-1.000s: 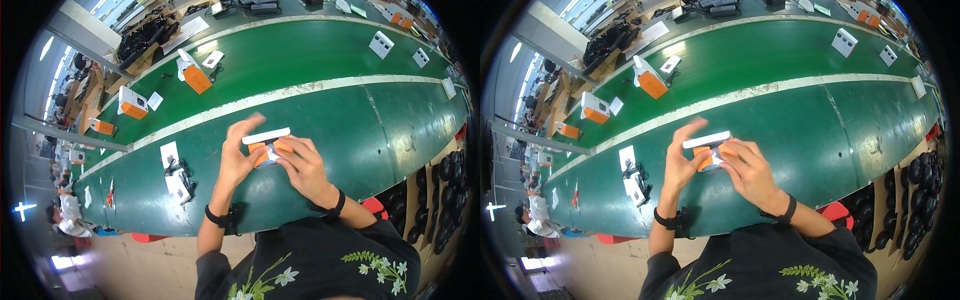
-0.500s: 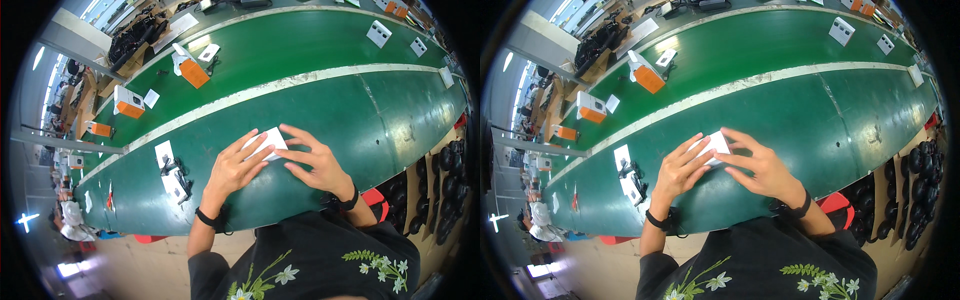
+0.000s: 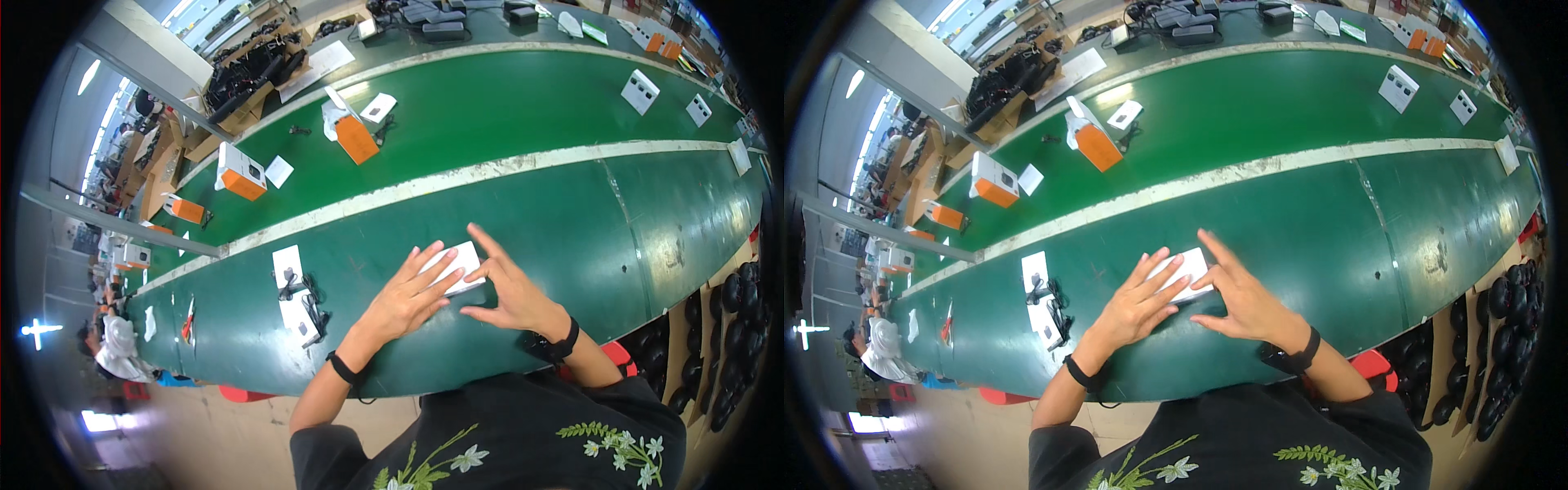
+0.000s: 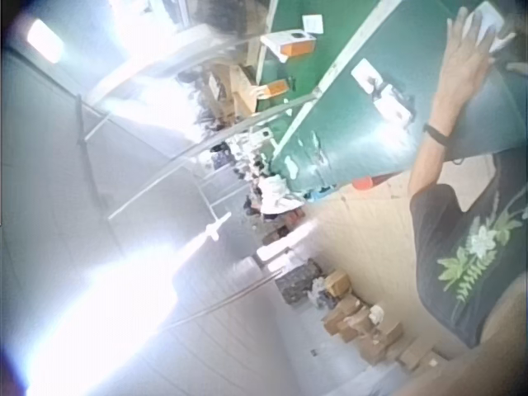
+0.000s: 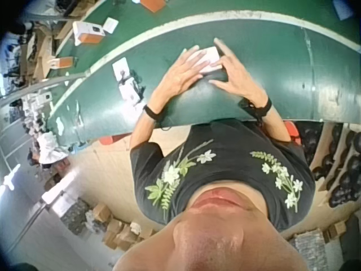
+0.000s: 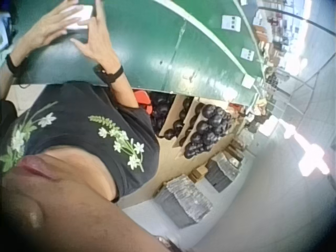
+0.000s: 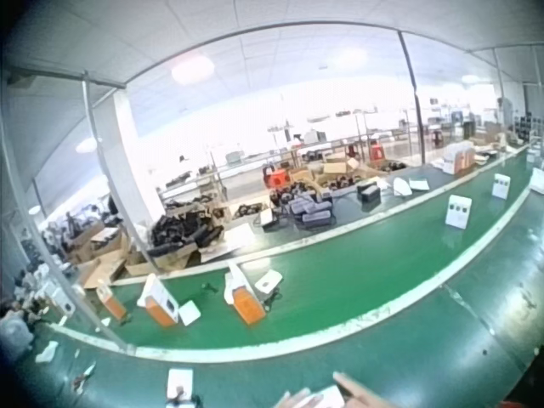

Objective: Packaging small electronic components into cardboard boxes on a factory assembly line.

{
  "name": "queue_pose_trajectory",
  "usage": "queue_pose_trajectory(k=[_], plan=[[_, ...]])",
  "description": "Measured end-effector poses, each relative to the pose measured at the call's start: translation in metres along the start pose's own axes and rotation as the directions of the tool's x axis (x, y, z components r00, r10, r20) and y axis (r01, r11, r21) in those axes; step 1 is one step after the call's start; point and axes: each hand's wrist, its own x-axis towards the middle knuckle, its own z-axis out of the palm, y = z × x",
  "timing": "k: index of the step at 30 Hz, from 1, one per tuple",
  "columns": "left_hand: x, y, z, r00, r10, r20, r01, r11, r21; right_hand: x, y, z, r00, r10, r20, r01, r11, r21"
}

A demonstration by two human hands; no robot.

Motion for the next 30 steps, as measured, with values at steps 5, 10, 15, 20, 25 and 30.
queue_pose_trajectory(k=[5, 10, 15, 20, 25, 30], plan=[[0.024, -0.099, -0.013, 0.939, -0.153, -0.307, 0.049, 0.946, -0.321, 0.042, 0.071, -0.024, 0.992, 0.128, 0.017, -0.128, 0.992, -0.001], [0.047, -0.289, -0.073, 0.731, -0.541, -0.416, 0.385, 0.830, -0.403, 0.136, 0.233, -0.129, 0.848, -0.051, -0.527, -0.237, 0.854, -0.463], [0.080, -0.323, -0.045, 0.746, -0.619, -0.245, 0.432, 0.730, -0.530, 0.169, 0.328, -0.173, 0.730, 0.288, -0.620, -0.632, 0.629, -0.452], [0.051, -0.167, -0.031, 0.588, -0.689, -0.424, 0.497, 0.721, -0.484, 0.269, 0.252, -0.078, 0.891, -0.235, -0.389, -0.053, 0.796, -0.603], [0.002, -0.010, 0.051, 0.366, -0.768, -0.525, 0.710, 0.595, -0.376, 0.382, 0.320, 0.071, 0.980, 0.181, -0.085, -0.200, 0.871, -0.449], [-0.020, 0.037, 0.090, 0.269, -0.824, -0.499, 0.733, 0.511, -0.449, 0.411, 0.335, 0.066, 0.888, 0.460, 0.016, -0.385, 0.762, -0.521]])
